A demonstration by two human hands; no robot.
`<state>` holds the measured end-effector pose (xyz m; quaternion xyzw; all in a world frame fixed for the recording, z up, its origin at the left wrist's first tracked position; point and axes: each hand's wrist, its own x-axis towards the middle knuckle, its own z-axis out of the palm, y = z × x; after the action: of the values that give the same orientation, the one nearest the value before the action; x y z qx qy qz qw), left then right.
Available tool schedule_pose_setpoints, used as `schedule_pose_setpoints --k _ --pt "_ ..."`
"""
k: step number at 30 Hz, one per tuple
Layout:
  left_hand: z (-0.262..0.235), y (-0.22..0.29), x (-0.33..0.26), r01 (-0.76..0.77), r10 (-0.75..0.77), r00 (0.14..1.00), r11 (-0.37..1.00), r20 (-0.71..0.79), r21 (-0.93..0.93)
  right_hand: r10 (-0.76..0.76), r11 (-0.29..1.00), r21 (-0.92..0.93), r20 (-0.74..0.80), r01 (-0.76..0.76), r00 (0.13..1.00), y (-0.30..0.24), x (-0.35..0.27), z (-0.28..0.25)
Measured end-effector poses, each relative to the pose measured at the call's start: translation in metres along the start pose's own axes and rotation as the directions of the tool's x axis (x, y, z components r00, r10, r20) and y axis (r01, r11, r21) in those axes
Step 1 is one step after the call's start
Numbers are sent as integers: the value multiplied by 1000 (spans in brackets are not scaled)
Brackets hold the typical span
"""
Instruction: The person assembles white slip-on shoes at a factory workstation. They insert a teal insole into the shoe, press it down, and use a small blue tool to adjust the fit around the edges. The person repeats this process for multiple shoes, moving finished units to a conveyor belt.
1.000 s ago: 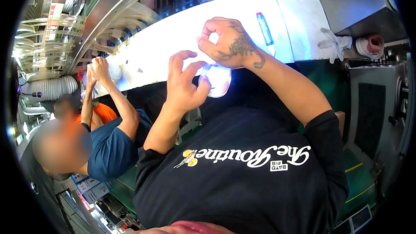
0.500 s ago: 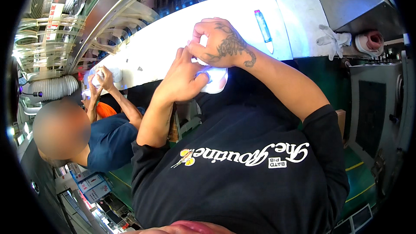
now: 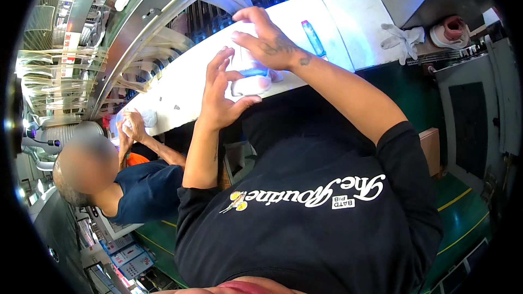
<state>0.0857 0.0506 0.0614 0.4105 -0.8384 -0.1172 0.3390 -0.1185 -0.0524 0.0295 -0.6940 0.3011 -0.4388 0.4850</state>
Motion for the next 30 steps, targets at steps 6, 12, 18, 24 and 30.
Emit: schedule_pose_setpoints --k 6,12,18,24,30 --pt "18 -39 4 146 -161 970 985 -182 -93 -273 933 -226 65 281 960 -12 -48 0" --pt "19 34 -27 176 -186 966 982 -181 -70 -194 935 -257 209 245 959 -45 -101 -10" --pt "61 32 -59 322 -339 940 918 -38 -231 122 973 -224 266 -62 956 -16 -133 -2" --pt "54 18 -57 275 -278 960 932 21 -236 52 967 -252 327 34 944 -10 -118 -1" --pt "51 12 -56 277 -286 958 937 -12 -211 61 965 -261 304 22 951 -10 -109 2"
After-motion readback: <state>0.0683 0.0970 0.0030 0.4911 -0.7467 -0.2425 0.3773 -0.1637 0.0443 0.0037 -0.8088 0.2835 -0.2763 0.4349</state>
